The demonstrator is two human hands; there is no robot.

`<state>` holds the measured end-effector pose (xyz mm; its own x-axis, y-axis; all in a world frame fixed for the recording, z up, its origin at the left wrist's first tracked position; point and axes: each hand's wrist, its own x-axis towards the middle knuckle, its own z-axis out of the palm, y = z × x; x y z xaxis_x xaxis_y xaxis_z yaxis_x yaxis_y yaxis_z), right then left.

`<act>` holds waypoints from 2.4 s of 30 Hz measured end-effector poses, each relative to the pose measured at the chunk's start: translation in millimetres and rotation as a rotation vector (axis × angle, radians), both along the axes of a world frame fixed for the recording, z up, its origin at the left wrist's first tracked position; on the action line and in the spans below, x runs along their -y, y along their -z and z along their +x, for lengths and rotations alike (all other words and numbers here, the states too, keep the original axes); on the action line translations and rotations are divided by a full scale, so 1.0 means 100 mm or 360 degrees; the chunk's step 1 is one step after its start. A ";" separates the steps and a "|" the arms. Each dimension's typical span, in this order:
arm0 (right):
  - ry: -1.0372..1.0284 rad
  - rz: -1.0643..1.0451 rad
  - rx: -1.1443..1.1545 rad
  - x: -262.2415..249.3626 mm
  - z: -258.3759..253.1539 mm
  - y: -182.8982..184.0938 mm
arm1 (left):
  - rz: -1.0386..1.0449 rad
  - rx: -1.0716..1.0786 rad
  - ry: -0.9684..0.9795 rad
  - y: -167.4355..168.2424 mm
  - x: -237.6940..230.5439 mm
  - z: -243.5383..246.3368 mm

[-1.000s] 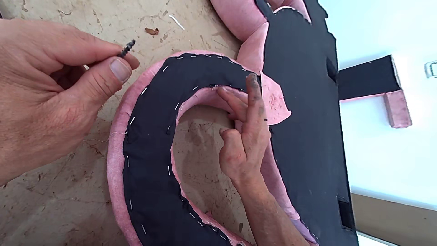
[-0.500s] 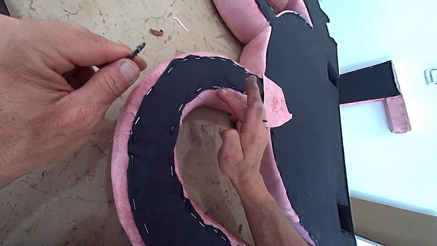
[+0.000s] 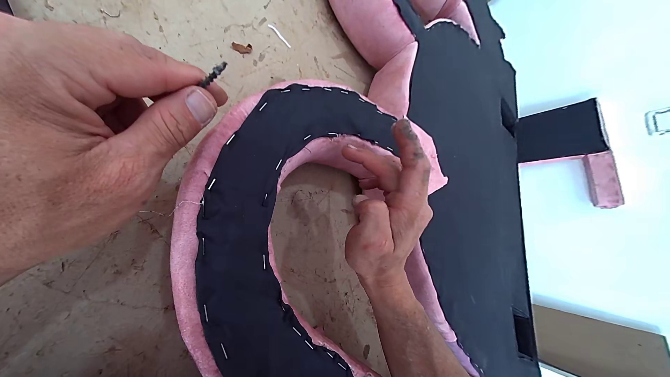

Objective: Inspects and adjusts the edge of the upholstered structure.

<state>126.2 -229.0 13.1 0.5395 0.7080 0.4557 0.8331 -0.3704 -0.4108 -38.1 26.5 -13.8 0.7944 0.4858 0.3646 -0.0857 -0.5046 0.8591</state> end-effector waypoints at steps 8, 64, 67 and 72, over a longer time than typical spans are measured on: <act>0.0025 -0.0134 -0.0015 -0.05 0.01 0.05 | 0.0003 -0.0032 0.0003 -0.01 0.00 -0.01; 0.0030 -0.0129 0.0006 -0.08 -0.06 0.02 | -0.0018 -0.0006 -0.0026 0.01 0.02 0.00; 0.0065 -0.0118 0.0042 -0.06 -0.04 0.02 | -0.0025 -0.0009 -0.0020 0.01 0.02 0.00; 0.0017 -0.0108 0.0006 -0.08 -0.05 0.01 | -0.0048 -0.0013 -0.0010 0.02 0.03 0.00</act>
<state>121.0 -221.4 12.6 0.5458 0.7315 0.4086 0.8303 -0.4064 -0.3815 -37.7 23.8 -15.9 0.7941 0.5017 0.3430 -0.0754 -0.4787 0.8747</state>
